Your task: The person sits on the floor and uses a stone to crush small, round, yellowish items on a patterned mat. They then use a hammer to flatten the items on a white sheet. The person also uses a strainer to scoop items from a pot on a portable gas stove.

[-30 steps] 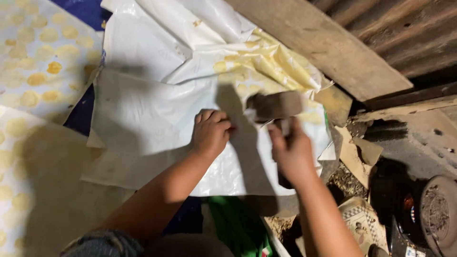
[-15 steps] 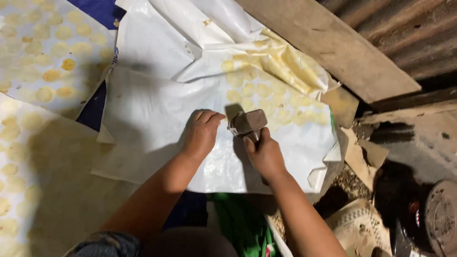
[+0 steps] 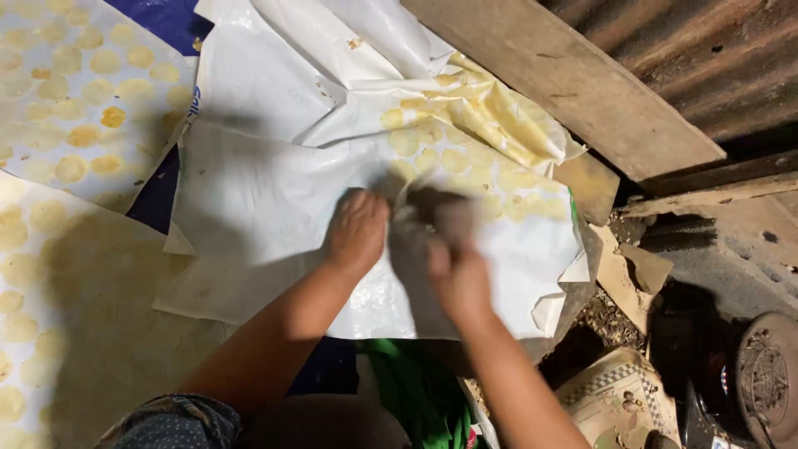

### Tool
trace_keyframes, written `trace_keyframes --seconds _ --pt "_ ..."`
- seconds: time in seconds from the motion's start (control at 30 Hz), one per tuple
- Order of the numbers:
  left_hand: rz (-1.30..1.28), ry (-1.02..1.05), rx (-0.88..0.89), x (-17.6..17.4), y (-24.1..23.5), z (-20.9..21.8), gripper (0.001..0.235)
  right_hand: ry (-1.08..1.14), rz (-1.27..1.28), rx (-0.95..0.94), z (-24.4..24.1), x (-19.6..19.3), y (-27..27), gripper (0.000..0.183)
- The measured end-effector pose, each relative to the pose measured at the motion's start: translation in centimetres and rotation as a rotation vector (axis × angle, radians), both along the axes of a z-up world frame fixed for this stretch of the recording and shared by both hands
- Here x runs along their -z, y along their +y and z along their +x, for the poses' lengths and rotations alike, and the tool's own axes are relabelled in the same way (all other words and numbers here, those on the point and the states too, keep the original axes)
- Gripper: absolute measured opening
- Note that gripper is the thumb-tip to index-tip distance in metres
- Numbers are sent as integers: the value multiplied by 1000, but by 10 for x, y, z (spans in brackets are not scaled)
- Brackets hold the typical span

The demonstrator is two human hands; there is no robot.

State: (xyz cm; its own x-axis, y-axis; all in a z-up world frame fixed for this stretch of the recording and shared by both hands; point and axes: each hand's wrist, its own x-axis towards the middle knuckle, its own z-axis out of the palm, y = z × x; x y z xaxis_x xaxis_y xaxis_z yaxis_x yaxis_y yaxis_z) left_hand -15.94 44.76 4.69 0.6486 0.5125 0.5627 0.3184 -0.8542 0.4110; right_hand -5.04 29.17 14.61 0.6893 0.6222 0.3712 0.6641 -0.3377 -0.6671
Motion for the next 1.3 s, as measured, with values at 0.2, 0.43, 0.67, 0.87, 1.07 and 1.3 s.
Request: trace_keyframes --seconds 0.2,0.43,0.67,0.87,1.07,1.3 --pt "16 -68 -165 -15 3 -18 4 98 -824 -47 4 12 22 52" --pt "48 -73 -36 -3 2 -26 28 123 -670 -13 -5 -10 16 50" --pt "-29 -73 -115 2 26 -22 19 227 -671 -39 7 5 -4 48" --pt "-362 -199 -287 86 109 -19 22 54 -468 226 4 71 -132 43" --pt "-619 -267 -206 55 71 -45 26 32 -376 306 11 99 -148 39" --pt "-1104 -691 -700 122 70 -46 11 213 -582 287 6 61 -130 53"
